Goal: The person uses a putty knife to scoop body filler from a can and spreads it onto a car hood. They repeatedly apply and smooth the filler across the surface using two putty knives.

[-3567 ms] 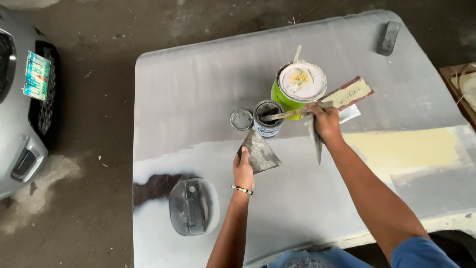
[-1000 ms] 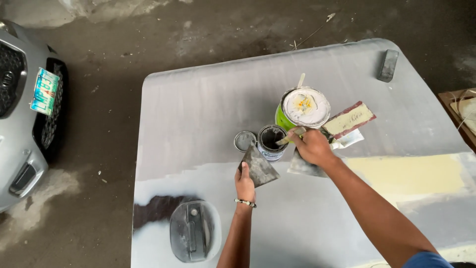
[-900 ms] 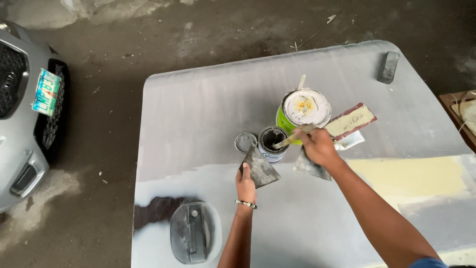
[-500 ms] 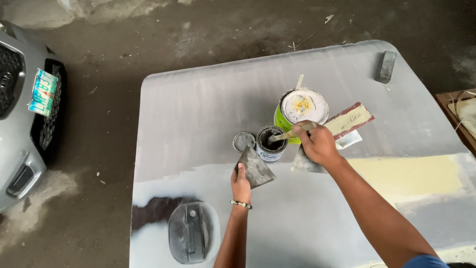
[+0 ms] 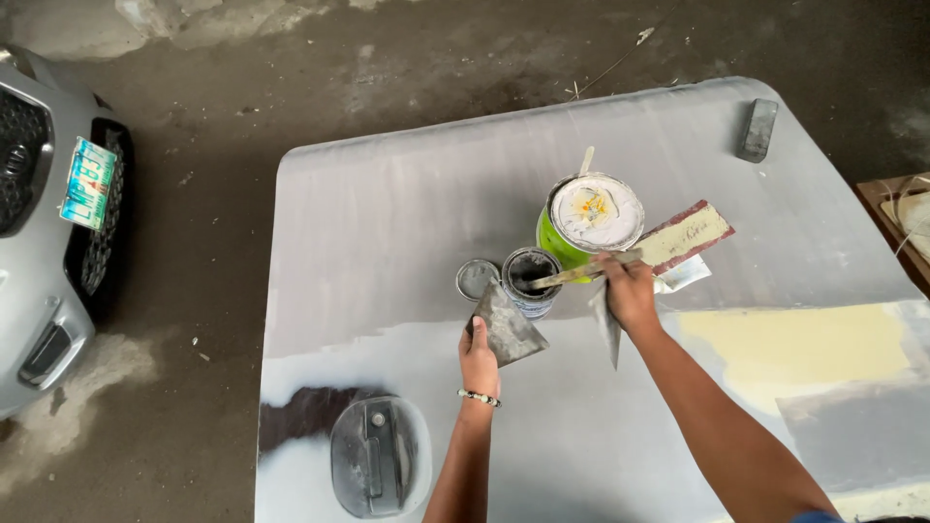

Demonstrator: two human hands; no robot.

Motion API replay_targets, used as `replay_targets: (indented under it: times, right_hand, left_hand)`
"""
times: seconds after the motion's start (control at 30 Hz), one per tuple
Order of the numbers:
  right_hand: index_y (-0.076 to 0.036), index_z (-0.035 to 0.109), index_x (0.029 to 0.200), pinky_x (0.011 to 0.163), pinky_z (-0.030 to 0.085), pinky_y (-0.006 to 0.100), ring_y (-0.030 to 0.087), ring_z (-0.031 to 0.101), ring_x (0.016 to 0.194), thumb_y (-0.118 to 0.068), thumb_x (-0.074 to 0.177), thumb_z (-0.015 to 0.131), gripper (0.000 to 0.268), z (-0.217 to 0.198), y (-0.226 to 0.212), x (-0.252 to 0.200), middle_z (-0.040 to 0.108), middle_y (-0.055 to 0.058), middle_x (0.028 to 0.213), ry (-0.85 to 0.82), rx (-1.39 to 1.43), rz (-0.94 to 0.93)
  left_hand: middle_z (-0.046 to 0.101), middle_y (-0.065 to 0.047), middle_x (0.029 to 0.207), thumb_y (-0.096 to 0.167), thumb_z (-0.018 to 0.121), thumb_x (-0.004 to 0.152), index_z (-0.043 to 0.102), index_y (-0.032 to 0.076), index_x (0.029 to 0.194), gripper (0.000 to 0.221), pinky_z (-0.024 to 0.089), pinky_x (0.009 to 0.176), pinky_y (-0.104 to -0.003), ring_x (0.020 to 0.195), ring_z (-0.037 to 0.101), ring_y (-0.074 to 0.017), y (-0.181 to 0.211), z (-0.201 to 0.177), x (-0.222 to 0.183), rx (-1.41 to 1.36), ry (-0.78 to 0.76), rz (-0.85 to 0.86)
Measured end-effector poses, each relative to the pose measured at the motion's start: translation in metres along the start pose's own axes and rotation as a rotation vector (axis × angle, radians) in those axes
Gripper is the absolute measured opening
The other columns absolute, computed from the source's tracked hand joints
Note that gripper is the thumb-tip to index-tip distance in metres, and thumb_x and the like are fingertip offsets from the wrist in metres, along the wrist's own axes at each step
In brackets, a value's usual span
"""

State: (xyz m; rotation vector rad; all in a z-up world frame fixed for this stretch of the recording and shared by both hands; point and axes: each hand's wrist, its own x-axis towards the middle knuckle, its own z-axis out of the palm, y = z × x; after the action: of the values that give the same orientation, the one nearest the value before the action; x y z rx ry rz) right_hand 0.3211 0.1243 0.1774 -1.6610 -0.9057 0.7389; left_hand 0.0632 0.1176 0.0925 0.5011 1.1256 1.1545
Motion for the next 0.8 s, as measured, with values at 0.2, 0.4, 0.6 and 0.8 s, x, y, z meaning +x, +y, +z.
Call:
replay_targets:
  times: [0.2, 0.4, 0.6, 0.8]
  right_hand:
    - [0.004, 0.075, 0.103, 0.065, 0.042, 0.027, 0.01, 0.053, 0.073, -0.02, 0.104, 0.064, 0.026, -0.02, 0.029, -0.012, 0.069, 0.008, 0.091, 0.109, 0.354, 0.099]
    - [0.002, 0.069, 0.105, 0.041, 0.035, 0.026, 0.011, 0.048, 0.051, -0.017, 0.102, 0.059, 0.022, -0.031, 0.002, -0.028, 0.072, 0.014, 0.093, 0.125, 0.476, 0.176]
    - [0.002, 0.069, 0.107, 0.04, 0.034, 0.026, 0.011, 0.043, 0.047, -0.02, 0.104, 0.059, 0.024, -0.038, -0.009, -0.034, 0.07, 0.017, 0.089, 0.152, 0.519, 0.21]
    - [0.002, 0.069, 0.107, 0.039, 0.031, 0.027, 0.012, 0.04, 0.044, -0.022, 0.103, 0.06, 0.026, -0.038, -0.01, -0.038, 0.07, 0.017, 0.089, 0.157, 0.55, 0.249]
  left_hand:
    - [0.065, -0.007, 0.134, 0.042, 0.058, 0.1, 0.06, -0.002, 0.136, 0.056, 0.04, 0.107, -0.032, 0.122, 0.055, -0.0161, -0.009, -0.004, 0.008, -0.047, 0.021, -0.016]
    - [0.064, -0.006, 0.134, 0.04, 0.061, 0.099, 0.061, -0.001, 0.135, 0.055, 0.039, 0.108, -0.033, 0.124, 0.054, -0.0156, -0.011, -0.003, 0.013, -0.121, 0.02, -0.02]
    - [0.064, -0.004, 0.134, 0.038, 0.063, 0.098, 0.061, 0.001, 0.134, 0.052, 0.036, 0.11, -0.032, 0.127, 0.051, -0.0144, 0.007, 0.008, 0.005, -0.14, 0.015, -0.018]
    - [0.064, -0.005, 0.135, 0.035, 0.061, 0.099, 0.06, 0.0, 0.134, 0.049, 0.037, 0.11, -0.033, 0.126, 0.053, -0.0155, 0.011, 0.011, 0.003, -0.159, 0.012, -0.021]
